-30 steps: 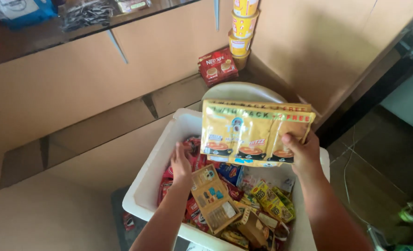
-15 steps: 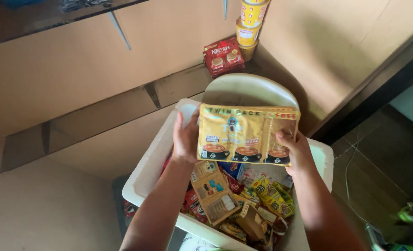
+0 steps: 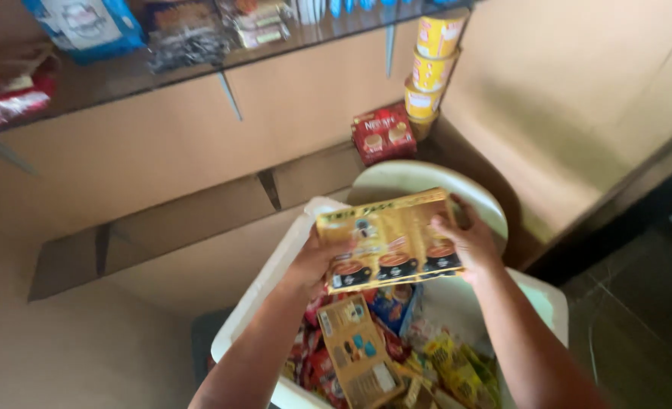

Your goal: The recorder is taking various packets of coffee, milk powder, and noodles from a styrofoam cooler and placing them onto a shelf.

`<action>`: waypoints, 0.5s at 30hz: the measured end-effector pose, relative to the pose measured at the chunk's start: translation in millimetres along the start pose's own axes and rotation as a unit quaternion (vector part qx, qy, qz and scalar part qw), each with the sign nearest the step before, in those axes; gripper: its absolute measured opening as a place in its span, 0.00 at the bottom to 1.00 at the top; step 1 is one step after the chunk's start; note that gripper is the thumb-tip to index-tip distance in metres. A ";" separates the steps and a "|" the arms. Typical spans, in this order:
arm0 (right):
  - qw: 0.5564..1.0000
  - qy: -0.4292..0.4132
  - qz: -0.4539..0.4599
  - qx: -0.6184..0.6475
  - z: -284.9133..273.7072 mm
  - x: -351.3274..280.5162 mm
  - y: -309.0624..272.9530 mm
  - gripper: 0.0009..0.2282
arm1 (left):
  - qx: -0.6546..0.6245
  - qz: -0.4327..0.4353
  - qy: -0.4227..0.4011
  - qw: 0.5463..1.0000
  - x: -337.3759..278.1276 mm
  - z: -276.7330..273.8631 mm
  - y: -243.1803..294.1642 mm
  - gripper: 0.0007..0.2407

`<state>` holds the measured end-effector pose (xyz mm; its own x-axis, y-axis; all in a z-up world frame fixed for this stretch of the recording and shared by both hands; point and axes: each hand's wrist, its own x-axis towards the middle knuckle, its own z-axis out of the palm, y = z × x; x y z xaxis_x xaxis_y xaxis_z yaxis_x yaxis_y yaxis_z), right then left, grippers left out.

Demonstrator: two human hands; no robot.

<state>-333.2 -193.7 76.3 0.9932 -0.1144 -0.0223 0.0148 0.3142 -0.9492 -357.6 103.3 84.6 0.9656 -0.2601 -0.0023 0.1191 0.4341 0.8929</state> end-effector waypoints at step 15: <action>0.980 -0.147 0.076 -0.110 106.7 196.5 93.4 0.18 | -0.087 -0.017 0.165 0.982 164.3 -185.8 16.8 0.11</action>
<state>-124.3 -86.3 16.7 0.9726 0.2054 -0.1087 -0.1297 0.0920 -0.9873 -154.0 228.1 15.6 0.9792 0.0036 -0.2027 0.1633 0.5786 0.7991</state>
